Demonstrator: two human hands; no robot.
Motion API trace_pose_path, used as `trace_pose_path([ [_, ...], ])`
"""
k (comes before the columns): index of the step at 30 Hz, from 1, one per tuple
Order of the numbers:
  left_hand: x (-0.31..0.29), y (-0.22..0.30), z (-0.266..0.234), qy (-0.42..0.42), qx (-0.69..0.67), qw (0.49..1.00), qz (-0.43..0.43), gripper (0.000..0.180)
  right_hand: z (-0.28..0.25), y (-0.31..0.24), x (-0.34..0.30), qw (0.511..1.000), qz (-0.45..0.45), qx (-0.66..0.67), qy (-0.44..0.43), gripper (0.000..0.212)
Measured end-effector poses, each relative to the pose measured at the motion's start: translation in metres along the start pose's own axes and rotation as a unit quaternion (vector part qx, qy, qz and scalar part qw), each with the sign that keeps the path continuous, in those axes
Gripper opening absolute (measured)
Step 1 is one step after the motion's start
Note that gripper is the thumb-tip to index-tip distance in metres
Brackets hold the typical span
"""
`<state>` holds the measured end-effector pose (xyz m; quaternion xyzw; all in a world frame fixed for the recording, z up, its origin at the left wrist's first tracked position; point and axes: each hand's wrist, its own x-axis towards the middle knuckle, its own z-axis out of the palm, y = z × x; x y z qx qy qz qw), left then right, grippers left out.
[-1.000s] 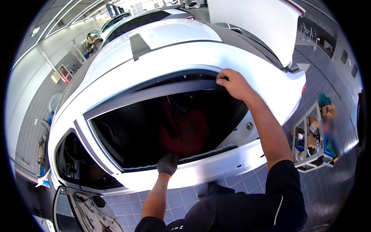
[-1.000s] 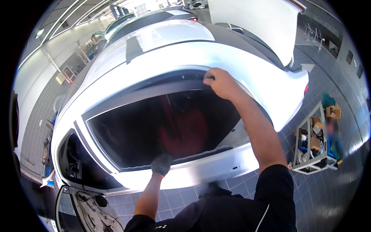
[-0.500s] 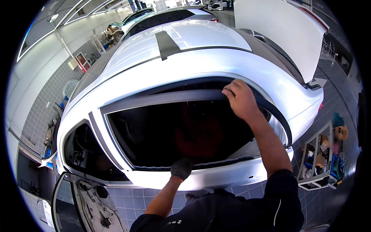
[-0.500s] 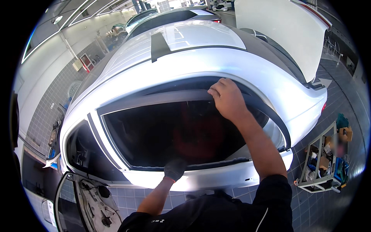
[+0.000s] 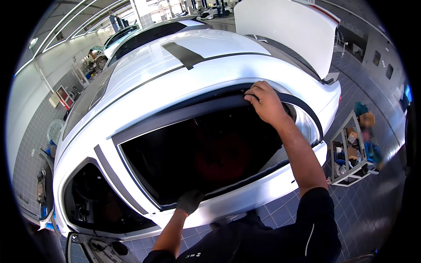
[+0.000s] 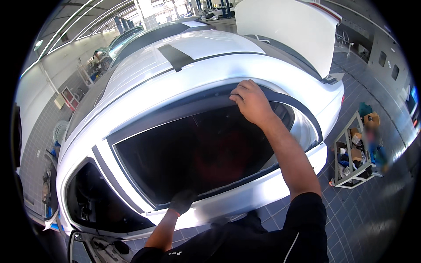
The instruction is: The person applies a strip of black window tint film to the upper edge of a white car's rear window. They peel the backing off the adhesive strip and carefully align it along the window frame, smoothing it down with gloved hands to ensure adhesion.
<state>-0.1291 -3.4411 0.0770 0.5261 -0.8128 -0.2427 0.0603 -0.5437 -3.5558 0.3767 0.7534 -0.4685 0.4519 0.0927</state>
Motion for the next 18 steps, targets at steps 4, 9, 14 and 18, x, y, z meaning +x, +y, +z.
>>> trace_pose_path([
  [4,-0.022,-0.025,-0.011,0.011,-0.023,1.000,-0.013,0.038,0.005,-0.004,0.003,1.000,0.017,0.006,-0.010,0.012],
  [9,-0.028,-0.026,-0.019,0.014,-0.033,0.999,-0.039,0.038,-0.004,0.006,0.024,0.988,0.079,0.040,-0.125,0.012],
  [14,-0.028,-0.030,-0.014,0.021,-0.005,0.999,-0.036,0.034,-0.007,0.016,0.049,0.952,0.171,0.076,-0.244,0.020],
  [18,-0.026,-0.032,-0.006,0.045,0.103,0.993,0.043,0.030,-0.011,0.019,0.054,0.942,0.183,0.070,-0.273,0.018],
])
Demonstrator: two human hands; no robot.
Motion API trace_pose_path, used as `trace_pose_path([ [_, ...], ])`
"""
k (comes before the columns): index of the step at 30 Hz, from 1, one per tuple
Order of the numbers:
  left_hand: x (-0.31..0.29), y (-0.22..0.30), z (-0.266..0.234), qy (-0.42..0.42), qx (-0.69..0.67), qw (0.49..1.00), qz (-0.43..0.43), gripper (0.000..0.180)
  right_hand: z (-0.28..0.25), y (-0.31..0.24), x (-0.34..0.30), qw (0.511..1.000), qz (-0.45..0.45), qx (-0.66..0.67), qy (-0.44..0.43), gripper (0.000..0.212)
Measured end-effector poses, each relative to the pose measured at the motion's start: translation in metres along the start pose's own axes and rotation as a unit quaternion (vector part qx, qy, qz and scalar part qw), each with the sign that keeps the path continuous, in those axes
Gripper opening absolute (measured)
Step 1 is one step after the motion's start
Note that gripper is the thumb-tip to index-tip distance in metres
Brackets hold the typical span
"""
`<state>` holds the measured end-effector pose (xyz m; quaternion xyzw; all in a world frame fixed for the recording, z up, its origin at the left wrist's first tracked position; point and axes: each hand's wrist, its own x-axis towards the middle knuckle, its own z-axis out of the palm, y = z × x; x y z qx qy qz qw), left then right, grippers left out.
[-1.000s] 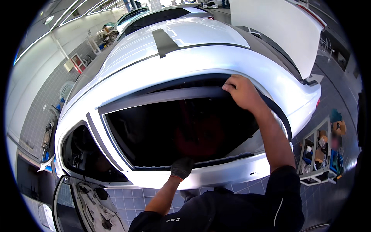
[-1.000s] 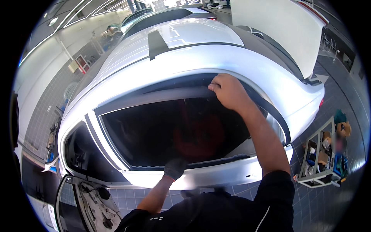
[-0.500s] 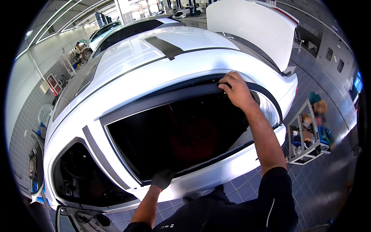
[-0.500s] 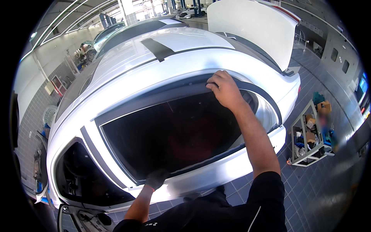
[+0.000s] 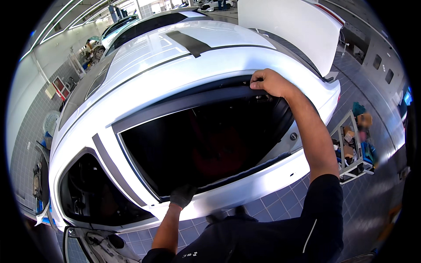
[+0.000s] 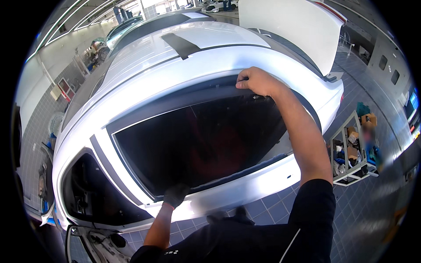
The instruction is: The person applies a strip of black window tint film to the upper edge of a white car's rear window. They peel the backing off the adhesive strip and carefully align it along the window frame, smoothing it down with gloved hands to ensure adhesion.
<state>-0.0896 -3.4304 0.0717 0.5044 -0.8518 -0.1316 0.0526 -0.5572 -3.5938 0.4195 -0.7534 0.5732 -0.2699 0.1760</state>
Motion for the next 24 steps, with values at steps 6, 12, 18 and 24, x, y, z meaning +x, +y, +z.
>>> trace_pose_path([
  [6,0.002,0.008,-0.007,-0.008,-0.097,0.989,-0.112,0.037,0.021,-0.028,-0.017,0.968,-0.183,-0.108,0.137,0.021],
  [12,0.005,0.010,-0.007,-0.004,-0.071,0.991,-0.109,0.040,0.069,-0.034,-0.013,0.947,-0.232,-0.105,0.194,0.021],
  [18,0.000,-0.007,0.008,0.017,-0.079,0.995,-0.055,0.039,0.041,-0.054,0.003,0.999,-0.013,0.037,0.006,0.020],
  [24,0.002,0.009,-0.013,-0.002,-0.088,0.995,-0.041,0.037,0.039,-0.070,-0.004,0.993,-0.063,-0.073,0.064,0.020],
])
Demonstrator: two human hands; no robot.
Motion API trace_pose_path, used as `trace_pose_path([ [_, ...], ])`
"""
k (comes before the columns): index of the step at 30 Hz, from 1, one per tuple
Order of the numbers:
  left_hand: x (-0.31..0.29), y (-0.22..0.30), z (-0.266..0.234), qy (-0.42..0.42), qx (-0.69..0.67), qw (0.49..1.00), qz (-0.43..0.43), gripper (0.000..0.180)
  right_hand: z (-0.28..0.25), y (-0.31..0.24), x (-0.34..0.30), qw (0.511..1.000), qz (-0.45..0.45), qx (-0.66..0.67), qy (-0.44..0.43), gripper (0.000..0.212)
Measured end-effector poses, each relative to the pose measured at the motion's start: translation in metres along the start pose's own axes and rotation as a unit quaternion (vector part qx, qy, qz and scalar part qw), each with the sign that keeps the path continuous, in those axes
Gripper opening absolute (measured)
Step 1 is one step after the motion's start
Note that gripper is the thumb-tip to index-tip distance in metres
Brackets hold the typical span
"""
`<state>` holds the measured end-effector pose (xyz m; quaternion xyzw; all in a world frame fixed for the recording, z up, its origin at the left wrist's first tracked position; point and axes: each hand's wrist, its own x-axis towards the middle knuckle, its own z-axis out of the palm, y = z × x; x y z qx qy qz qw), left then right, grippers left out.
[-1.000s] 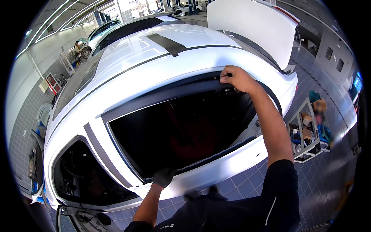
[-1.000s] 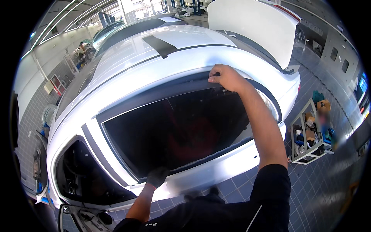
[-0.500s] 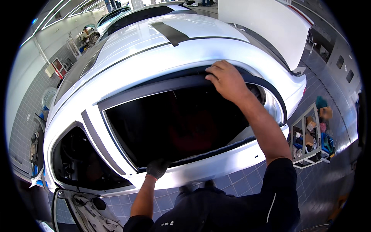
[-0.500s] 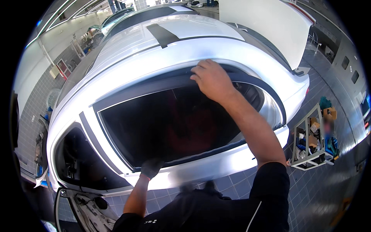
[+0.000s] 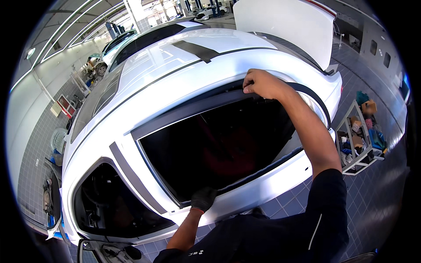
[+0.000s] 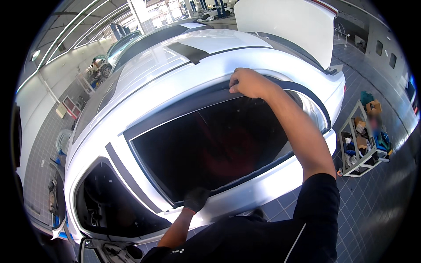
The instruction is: The person applies a strip of black window tint film to the upper edge of a white car's rear window. They peel the backing off the adhesive strip and carefully align it along the window frame, smoothing it down with gloved hands to ensure adhesion.
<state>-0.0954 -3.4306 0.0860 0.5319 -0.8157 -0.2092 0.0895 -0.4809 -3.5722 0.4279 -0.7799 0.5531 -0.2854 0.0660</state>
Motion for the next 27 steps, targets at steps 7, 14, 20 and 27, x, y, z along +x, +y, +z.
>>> trace_pose_path([
  [7,-0.005,0.007,-0.010,0.009,-0.026,1.000,-0.004,0.038,0.063,-0.045,-0.007,0.969,-0.168,-0.074,0.168,0.019],
  [14,-0.011,0.001,-0.014,-0.036,0.022,0.999,0.002,0.037,0.051,-0.047,0.021,0.995,-0.097,0.009,0.025,0.018],
  [20,-0.008,-0.006,-0.005,0.013,-0.044,0.999,-0.006,0.038,0.028,-0.045,0.049,0.989,0.036,0.080,-0.123,0.024],
  [27,-0.004,-0.006,-0.003,0.028,-0.028,0.999,-0.012,0.040,0.037,-0.069,0.041,0.997,-0.044,0.046,-0.034,0.025],
])
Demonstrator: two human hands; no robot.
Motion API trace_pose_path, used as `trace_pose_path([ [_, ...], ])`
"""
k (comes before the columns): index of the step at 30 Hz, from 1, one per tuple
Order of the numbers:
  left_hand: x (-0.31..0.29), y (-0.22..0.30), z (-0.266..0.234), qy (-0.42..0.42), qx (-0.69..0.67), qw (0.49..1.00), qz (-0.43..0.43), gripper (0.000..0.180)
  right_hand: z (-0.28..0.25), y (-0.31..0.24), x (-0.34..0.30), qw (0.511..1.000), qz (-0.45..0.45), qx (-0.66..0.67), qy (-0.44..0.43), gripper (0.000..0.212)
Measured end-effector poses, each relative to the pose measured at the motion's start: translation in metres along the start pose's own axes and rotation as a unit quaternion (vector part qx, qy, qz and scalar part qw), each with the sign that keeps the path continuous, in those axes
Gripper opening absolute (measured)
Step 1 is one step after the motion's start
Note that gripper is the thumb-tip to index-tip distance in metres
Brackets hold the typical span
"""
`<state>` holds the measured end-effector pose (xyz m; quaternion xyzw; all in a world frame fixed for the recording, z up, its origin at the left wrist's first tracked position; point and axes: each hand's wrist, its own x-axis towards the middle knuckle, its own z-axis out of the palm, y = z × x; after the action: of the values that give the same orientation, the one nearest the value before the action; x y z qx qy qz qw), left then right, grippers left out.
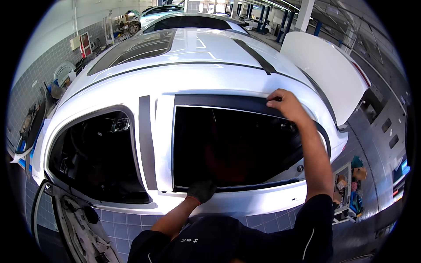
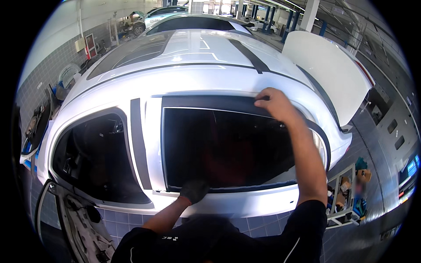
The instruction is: The person applies a strip of black window tint film to the upper edge of a white car's rear window. They peel the backing off the adhesive strip and carefully align it along the window frame, smoothing it down with gloved hands to ensure adhesion.
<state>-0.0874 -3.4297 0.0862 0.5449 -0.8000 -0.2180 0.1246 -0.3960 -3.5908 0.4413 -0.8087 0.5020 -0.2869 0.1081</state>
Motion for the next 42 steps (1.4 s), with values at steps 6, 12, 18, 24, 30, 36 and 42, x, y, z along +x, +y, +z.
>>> trace_pose_path([
  [6,-0.006,-0.001,-0.003,-0.020,-0.002,1.000,-0.010,0.040,0.058,-0.046,-0.012,0.976,-0.133,-0.124,0.121,0.022],
  [12,-0.007,-0.009,0.011,-0.008,0.005,1.000,0.019,0.040,0.055,-0.043,0.007,0.998,-0.040,-0.032,0.045,0.021],
  [18,-0.002,-0.001,-0.002,0.013,-0.020,1.000,0.009,0.036,0.026,-0.015,0.048,0.985,0.056,0.041,-0.160,0.026],
  [24,-0.003,0.007,-0.009,-0.015,-0.001,1.000,-0.016,0.033,0.015,-0.016,0.040,0.988,0.063,0.034,-0.140,0.026],
  [30,0.003,0.015,-0.007,-0.025,-0.008,1.000,-0.007,0.034,-0.026,0.040,0.000,0.992,0.093,0.057,-0.069,0.026],
  [36,-0.005,-0.010,0.013,-0.004,0.036,0.999,-0.010,0.035,0.004,0.023,-0.013,0.999,-0.019,0.037,0.034,0.029],
  [42,0.006,-0.006,0.016,0.079,0.052,0.992,0.085,0.029,-0.003,0.055,-0.023,0.999,-0.001,0.014,0.033,0.025],
])
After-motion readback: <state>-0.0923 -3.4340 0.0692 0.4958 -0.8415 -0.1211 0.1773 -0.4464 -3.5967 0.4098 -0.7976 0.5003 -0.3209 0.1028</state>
